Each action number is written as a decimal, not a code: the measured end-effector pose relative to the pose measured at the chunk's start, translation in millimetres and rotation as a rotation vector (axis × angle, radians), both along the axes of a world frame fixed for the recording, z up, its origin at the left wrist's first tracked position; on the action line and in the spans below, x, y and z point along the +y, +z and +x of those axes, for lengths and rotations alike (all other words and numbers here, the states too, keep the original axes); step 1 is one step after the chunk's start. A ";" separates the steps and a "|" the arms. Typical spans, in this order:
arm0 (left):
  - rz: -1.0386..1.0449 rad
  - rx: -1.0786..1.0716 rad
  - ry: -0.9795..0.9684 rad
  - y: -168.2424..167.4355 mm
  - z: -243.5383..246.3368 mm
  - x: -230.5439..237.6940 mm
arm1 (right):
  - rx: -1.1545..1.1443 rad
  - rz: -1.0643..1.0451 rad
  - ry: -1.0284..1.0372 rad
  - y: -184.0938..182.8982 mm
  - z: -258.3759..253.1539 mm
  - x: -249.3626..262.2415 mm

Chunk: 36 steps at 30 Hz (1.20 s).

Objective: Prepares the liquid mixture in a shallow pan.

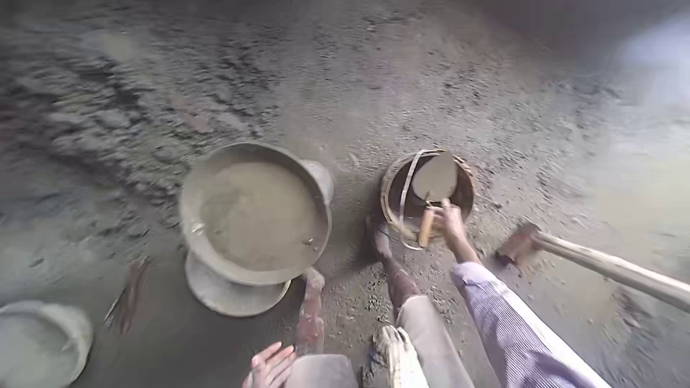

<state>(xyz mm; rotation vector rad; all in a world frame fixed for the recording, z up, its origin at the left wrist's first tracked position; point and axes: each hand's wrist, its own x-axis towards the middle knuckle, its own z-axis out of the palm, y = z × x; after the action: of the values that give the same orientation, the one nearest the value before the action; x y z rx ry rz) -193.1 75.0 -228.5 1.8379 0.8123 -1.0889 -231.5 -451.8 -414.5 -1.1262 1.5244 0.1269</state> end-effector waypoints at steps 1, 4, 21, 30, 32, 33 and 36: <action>0.025 -0.040 0.039 3.5 3.1 -0.8 | 0.036 -0.204 0.070 17.9 3.0 2.5; 0.097 -0.198 0.197 -3.4 33.5 -0.5 | -0.083 -0.619 0.294 87.5 24.6 19.9; -0.374 -0.514 0.747 -158.3 175.8 26.8 | -0.283 0.065 0.654 57.7 277.7 202.1; -0.289 -0.597 1.022 -128.7 173.5 2.0 | -0.377 0.145 0.595 60.6 277.9 199.7; -0.236 -0.574 1.040 -106.6 170.6 0.7 | -0.362 0.155 0.592 69.2 278.4 200.3; -0.217 -0.583 1.057 -95.2 174.3 -3.5 | -0.374 0.168 0.594 73.4 285.6 197.1; -0.191 -0.601 1.078 -48.2 183.2 -11.8 | -0.387 0.224 0.550 105.9 291.7 191.7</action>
<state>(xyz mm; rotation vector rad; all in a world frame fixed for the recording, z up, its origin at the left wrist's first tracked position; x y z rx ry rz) -9.9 63.1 -276.7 1.1424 1.0550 0.0768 60.2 -260.2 -308.6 -1.2758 0.8125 0.4173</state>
